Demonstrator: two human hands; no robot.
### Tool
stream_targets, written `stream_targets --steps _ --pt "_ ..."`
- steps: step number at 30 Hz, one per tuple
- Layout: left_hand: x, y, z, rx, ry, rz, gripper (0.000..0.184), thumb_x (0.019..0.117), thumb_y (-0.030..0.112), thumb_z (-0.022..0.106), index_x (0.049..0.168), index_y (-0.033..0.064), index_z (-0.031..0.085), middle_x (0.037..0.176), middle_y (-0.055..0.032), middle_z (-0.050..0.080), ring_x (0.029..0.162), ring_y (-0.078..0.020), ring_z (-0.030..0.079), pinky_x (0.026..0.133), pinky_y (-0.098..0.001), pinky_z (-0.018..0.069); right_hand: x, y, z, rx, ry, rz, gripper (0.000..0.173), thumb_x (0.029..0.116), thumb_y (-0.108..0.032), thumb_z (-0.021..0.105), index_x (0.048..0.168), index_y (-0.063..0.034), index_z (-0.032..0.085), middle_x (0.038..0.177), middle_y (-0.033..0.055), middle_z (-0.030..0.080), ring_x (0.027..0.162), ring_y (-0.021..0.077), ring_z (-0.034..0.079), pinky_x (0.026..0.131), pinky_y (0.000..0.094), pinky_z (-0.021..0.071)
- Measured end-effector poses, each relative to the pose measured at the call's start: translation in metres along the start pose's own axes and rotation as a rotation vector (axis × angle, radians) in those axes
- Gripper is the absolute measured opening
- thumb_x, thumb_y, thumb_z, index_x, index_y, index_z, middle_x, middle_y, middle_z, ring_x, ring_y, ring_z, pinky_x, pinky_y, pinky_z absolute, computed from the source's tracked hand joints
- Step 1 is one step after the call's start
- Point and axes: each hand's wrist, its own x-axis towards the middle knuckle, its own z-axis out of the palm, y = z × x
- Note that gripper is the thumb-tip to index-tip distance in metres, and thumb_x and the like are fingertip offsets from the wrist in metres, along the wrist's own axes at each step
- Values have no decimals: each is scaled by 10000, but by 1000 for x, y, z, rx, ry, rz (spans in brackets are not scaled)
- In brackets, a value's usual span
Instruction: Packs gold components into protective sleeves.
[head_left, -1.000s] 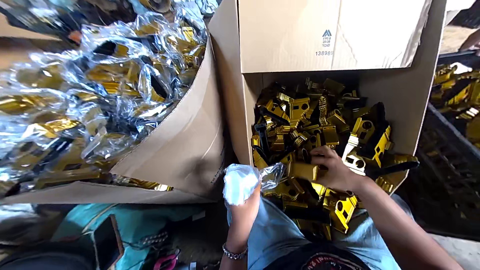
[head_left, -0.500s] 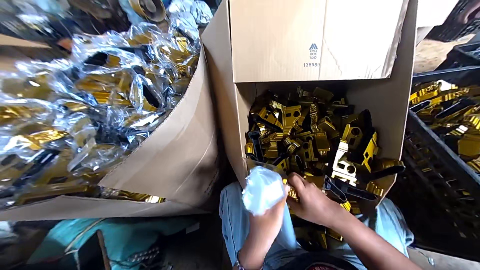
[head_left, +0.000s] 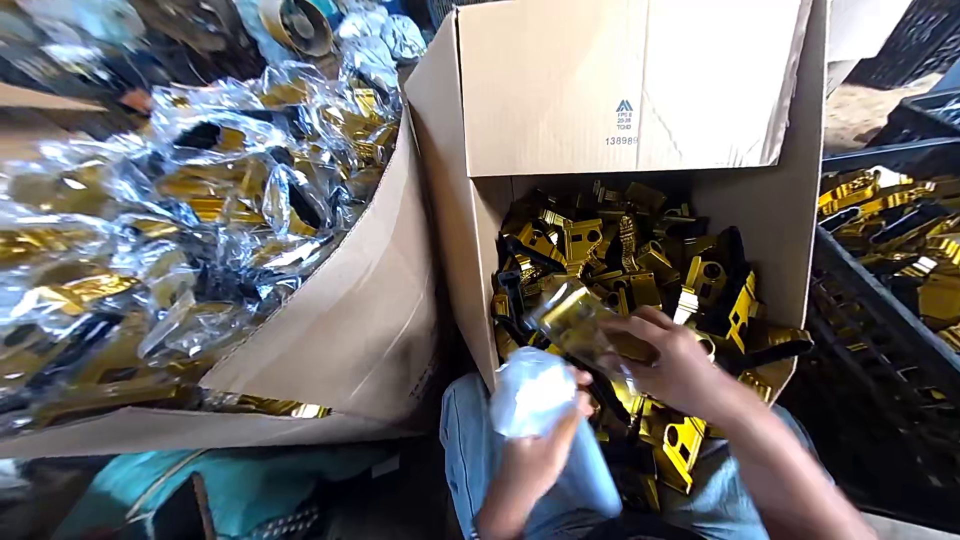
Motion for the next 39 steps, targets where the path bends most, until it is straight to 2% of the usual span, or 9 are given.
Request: stream_targets --steps 3,6,10,16,20,24,31,36,39 --pt "-4 9 -35 -12 135 -206 405 885 -60 585 1279 -74 495 1091 -63 746 952 -169 743 873 -368 622 14 -15 -59 -194 -496 190 282 882 -65 761 1142 37 723 1135 287 656 1044 457 649 913 605 521" --pt "-14 3 -36 270 194 -154 543 763 -56 796 1239 -151 552 1070 -81 727 983 -60 706 915 -256 590 24 -18 -62 -33 24 -281 216 848 -149 741 1034 -39 738 1003 131 703 870 193 700 753 324 605" --pt "-10 -6 -16 314 248 -93 642 726 24 866 1244 -177 543 1115 -113 704 1040 -17 665 952 -201 548 39 -37 -34 531 -105 -224 822 848 -365 827 1548 -171 443 1621 121 360 1401 257 504 1044 434 567" --pt "-6 -9 -9 586 134 140 505 742 94 843 1116 -177 638 1042 -200 719 1023 -99 685 971 -229 521 2 -16 33 491 -271 -29 182 966 -114 628 1010 31 730 908 90 719 766 24 676 738 159 565" --pt "-11 -17 -10 536 14 154 603 707 158 889 1138 -177 634 1057 -191 732 1028 -106 702 973 -248 539 -4 -13 19 602 -417 120 270 965 -114 637 1177 45 685 1088 117 698 893 57 684 820 209 579" --pt "-12 7 -3 203 -73 -70 442 817 70 813 1186 -63 608 1059 12 727 1000 -9 682 934 -236 572 -14 -10 22 611 -275 138 207 1009 -178 595 890 -25 671 676 -86 597 574 -89 539 560 97 471" --pt "14 -12 -40 438 299 -6 409 860 38 703 1180 -172 558 990 -90 691 861 -51 680 819 -236 586 -39 -9 25 878 -272 392 109 872 -44 734 877 -112 648 728 -87 709 588 11 663 570 197 582" --pt "-10 7 -9 177 -122 -148 477 713 114 890 1104 -18 651 953 68 709 889 24 664 852 -191 570 -40 -17 45 671 -197 -120 311 759 -140 800 649 -40 527 625 -11 551 589 -52 474 531 111 364" --pt "-13 -13 -35 641 105 72 434 776 163 829 1053 -126 663 930 -118 724 882 -81 698 853 -255 576 -24 -2 22 643 -236 40 311 840 -212 819 689 -91 574 611 -107 549 541 -88 490 511 106 415"
